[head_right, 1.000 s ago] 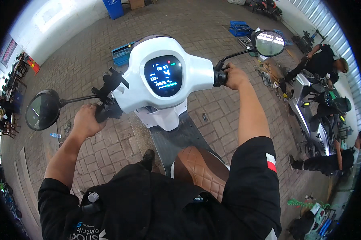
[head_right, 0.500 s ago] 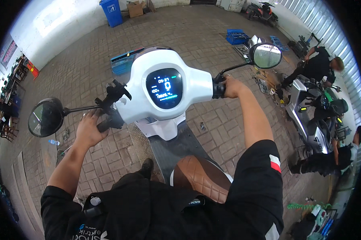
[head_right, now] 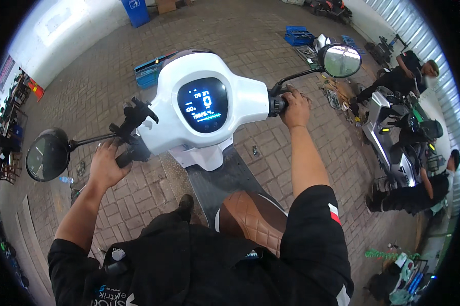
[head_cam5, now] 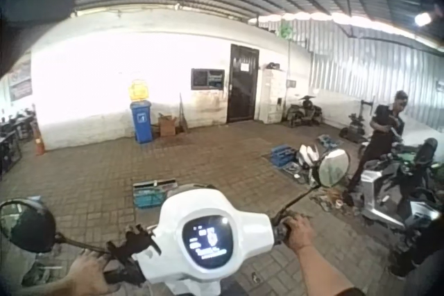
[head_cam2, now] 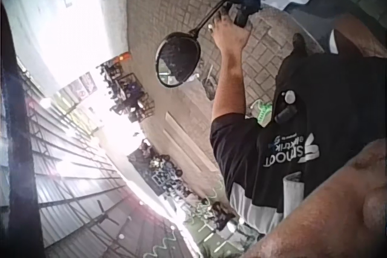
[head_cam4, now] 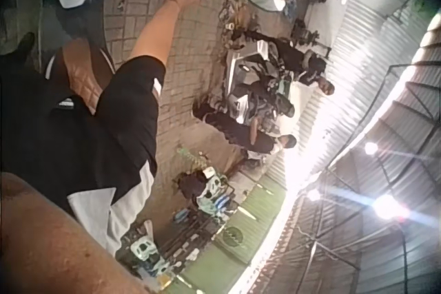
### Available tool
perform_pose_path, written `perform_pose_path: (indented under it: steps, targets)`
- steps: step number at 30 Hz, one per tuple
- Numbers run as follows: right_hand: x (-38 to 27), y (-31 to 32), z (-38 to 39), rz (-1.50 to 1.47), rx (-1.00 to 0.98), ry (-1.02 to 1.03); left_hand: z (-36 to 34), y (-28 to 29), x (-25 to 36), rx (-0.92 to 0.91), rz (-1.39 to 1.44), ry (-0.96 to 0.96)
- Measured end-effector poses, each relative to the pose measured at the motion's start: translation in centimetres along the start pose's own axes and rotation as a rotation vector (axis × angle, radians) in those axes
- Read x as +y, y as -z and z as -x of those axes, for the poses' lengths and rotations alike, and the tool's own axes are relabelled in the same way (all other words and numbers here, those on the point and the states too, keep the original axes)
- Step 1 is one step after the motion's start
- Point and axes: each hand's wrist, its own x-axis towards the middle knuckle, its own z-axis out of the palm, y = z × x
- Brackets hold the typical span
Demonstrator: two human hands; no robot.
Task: The person operates the controls of an electric scooter, opens the seat compartment to access internal components, and retrieves a T-handle wrench from a blue toolbox to perform adjustments inside the battery bay.
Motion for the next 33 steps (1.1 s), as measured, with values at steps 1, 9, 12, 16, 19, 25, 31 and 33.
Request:
perform_pose_path:
  steps: [1,9,12,16,19,25,31,33]
  targets:
    - [0.0,-0.1,-0.2,-0.001,0.007,0.002,0.1,0.0,0.0,-0.011,0.000,0.009]
    - [0.1,0.0,0.1,-0.005,-0.009,-0.021,-0.1,0.4,0.3,-0.070,0.023,0.046]
    - [0.1,-0.1,0.1,-0.003,-0.011,-0.028,0.0,0.3,0.3,-0.064,0.022,0.039]
    - [0.0,-0.1,-0.1,0.008,-0.008,-0.029,0.1,0.4,0.2,-0.061,0.013,0.031]
    - [0.0,0.0,0.0,0.006,-0.009,-0.034,-0.1,0.6,0.5,-0.079,0.020,0.050]
    - [-0.4,0.3,-0.1,0.002,-0.024,-0.054,-0.1,0.7,0.6,-0.094,0.036,0.058]
    - [-0.3,0.0,-0.1,-0.015,-0.017,-0.055,-0.1,0.1,-0.2,-0.092,0.036,0.042]
    - [-0.2,-0.1,-0.1,0.037,-0.059,-0.077,0.0,0.0,-0.1,-0.084,0.004,0.052]
